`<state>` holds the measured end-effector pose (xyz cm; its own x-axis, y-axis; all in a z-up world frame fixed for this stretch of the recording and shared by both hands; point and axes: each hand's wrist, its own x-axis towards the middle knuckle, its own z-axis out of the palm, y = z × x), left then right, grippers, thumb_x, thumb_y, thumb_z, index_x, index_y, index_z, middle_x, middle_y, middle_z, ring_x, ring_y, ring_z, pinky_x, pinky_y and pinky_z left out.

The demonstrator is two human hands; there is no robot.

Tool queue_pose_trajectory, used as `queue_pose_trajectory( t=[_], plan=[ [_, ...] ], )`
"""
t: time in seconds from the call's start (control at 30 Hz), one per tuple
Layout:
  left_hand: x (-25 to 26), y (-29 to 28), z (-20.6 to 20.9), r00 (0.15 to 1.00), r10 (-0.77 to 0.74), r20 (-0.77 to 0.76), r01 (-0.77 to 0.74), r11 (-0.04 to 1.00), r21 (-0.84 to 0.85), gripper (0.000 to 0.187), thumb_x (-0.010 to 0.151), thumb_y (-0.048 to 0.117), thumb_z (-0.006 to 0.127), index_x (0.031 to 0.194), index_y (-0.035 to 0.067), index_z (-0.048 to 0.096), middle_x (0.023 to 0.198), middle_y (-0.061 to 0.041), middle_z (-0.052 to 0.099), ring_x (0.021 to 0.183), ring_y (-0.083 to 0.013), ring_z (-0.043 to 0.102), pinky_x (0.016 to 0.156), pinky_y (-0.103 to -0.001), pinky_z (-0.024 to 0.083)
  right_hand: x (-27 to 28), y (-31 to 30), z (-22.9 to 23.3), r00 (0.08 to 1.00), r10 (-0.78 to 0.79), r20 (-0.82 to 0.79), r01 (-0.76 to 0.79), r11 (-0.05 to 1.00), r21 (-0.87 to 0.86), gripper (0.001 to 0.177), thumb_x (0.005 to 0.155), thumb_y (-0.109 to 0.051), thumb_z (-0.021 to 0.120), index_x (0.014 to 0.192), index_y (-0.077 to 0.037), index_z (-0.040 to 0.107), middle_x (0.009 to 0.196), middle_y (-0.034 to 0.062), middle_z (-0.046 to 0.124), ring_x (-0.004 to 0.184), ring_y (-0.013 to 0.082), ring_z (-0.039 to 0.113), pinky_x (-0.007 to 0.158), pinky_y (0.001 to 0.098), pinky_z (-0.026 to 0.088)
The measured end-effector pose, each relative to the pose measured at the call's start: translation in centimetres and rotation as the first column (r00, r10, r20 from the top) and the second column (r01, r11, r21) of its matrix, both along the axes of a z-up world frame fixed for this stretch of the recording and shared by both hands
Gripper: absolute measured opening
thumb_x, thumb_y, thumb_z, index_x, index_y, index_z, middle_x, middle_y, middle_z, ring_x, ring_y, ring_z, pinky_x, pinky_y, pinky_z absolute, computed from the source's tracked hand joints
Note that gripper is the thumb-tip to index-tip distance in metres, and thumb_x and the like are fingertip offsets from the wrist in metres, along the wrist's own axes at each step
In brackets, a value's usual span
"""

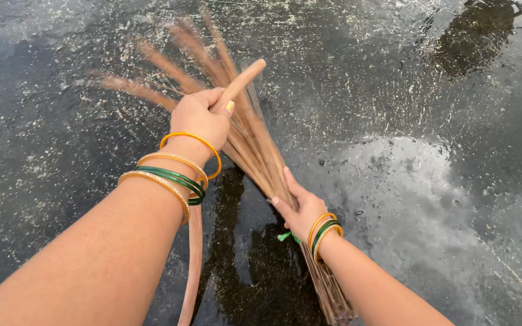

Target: The person cleans a broom on a wet rooftop by scrubbing it with a hose and their hands.

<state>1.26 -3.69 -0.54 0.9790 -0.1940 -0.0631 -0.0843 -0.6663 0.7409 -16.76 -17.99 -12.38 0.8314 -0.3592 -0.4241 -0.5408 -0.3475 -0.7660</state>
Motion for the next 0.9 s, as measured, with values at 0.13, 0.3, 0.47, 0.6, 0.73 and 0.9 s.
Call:
queue_pose_trajectory(
  t=[0.13,0.3,0.47,0.6,0.73,0.9],
  plan=[
    [2.3,-2.4,2.0,0.998,0.051,0.023,-0.050,0.998,-0.031,0.025,0.092,0.025,0.069,0.116,0.024,0.076,0.085,-0.004,0.074,0.074,-0.0172,0.069,0.073,-0.035,0.053,1.4,-2.8,-0.1,0.913,-0.404,0.052,0.390,0.904,0.173,0.081,0.091,-0.025,0.068,0.161,-0.029,0.028,0.101,0.0086,0.074,0.059,0.0127,0.066,0.056,0.0306,0.059],
    [4.4,-6.9,4.5,0.995,0.032,0.098,-0.030,0.999,-0.026,0.021,0.093,0.027,0.068,0.112,0.024,0.077,0.078,-0.002,0.070,0.070,-0.0145,0.066,0.069,-0.034,0.052,0.9,-1.5,1.2,0.800,-0.588,0.122,0.540,0.793,0.282,0.084,0.090,-0.022,0.066,0.160,-0.028,0.022,0.104,0.0049,0.075,0.057,0.0126,0.065,0.051,0.0293,0.057],
    [4.5,-12.0,4.4,0.993,-0.110,0.040,0.111,0.993,-0.040,0.020,0.095,0.028,0.065,0.111,0.023,0.075,0.074,-0.001,0.070,0.067,-0.0132,0.067,0.068,-0.035,0.054,0.7,-1.8,0.7,0.944,-0.319,0.086,0.306,0.942,0.138,0.082,0.089,-0.028,0.066,0.159,-0.031,0.024,0.111,0.0052,0.078,0.062,0.0133,0.073,0.059,0.0316,0.062],
    [3.9,-14.1,3.7,0.983,-0.183,0.026,0.183,0.983,-0.019,0.018,0.094,0.029,0.068,0.107,0.020,0.076,0.074,-0.002,0.069,0.067,-0.0137,0.066,0.068,-0.035,0.053,1.8,-6.3,-1.5,0.939,0.106,0.326,0.030,0.922,-0.386,0.079,0.095,-0.032,0.072,0.163,-0.025,0.031,0.112,0.0184,0.077,0.090,0.0242,0.073,0.083,0.0374,0.059],
    [4.0,-14.3,3.1,0.976,-0.213,-0.036,0.212,0.977,-0.024,0.018,0.095,0.027,0.067,0.105,0.018,0.078,0.074,-0.002,0.069,0.066,-0.0145,0.064,0.066,-0.035,0.052,0.7,-11.6,-0.6,0.992,-0.121,-0.024,0.112,0.962,-0.250,0.081,0.090,-0.036,0.070,0.160,-0.037,0.030,0.111,0.0139,0.077,0.074,0.0224,0.076,0.078,0.0359,0.060],
    [4.8,-13.0,3.2,0.957,-0.274,-0.094,0.269,0.961,-0.061,0.026,0.094,0.028,0.065,0.119,0.022,0.074,0.074,0.000,0.069,0.066,-0.0091,0.063,0.065,-0.032,0.051,-3.2,-17.1,1.2,0.855,-0.513,-0.079,0.499,0.854,-0.147,0.084,0.088,-0.034,0.072,0.162,-0.032,0.032,0.104,0.0097,0.077,0.065,0.0193,0.072,0.065,0.0349,0.060]
  ],
)
